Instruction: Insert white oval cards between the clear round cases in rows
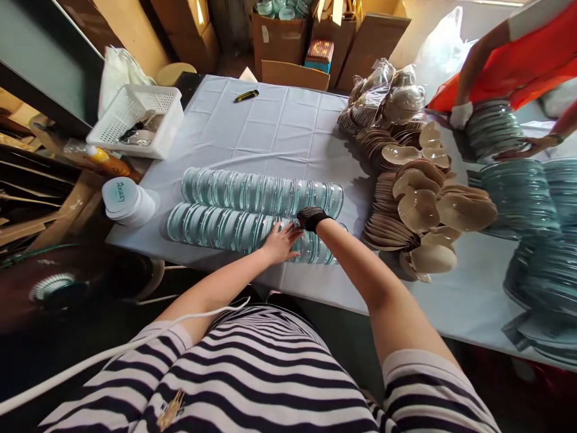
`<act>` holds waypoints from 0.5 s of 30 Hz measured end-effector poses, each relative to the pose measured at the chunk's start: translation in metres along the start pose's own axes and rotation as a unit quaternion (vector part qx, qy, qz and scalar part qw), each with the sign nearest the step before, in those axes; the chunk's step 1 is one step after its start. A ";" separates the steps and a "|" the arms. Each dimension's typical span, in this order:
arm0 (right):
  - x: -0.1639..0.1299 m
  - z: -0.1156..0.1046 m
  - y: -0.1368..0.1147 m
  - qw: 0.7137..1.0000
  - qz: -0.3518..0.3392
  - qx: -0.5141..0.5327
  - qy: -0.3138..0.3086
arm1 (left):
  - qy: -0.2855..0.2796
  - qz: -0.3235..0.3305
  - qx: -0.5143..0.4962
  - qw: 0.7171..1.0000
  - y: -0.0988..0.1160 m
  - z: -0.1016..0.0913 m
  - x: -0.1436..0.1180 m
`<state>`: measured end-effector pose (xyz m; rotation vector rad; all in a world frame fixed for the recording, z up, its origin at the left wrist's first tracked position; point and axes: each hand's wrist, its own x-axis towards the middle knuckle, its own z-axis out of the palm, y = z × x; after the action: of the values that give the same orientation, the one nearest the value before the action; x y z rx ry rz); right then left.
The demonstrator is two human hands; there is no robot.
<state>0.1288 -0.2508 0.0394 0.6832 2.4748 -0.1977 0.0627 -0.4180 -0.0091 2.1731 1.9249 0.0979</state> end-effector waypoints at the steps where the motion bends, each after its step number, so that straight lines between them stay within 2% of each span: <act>1: 0.002 0.000 -0.003 1.000 -0.007 -0.005 -0.004 | 0.000 -0.002 0.001 1.000 -0.001 0.000 0.000; 6: -0.005 0.011 -0.003 1.000 -0.021 0.002 0.015 | 0.002 -0.013 0.000 1.000 -0.001 0.000 -0.002; 9: -0.016 0.020 0.003 0.999 -0.003 0.029 0.042 | -0.004 -0.015 0.002 1.000 0.000 0.000 -0.002; 12: -0.034 0.031 -0.001 0.993 0.027 0.049 0.099 | -0.017 -0.013 0.003 1.000 0.000 -0.002 -0.002; 15: -0.061 0.047 -0.017 0.990 0.031 0.023 0.136 | -0.019 -0.006 0.000 1.000 -0.003 -0.005 -0.001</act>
<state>0.1860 -0.3051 0.0337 0.8560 2.7101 -0.1462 0.0590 -0.4177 -0.0044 2.1477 1.9157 0.0548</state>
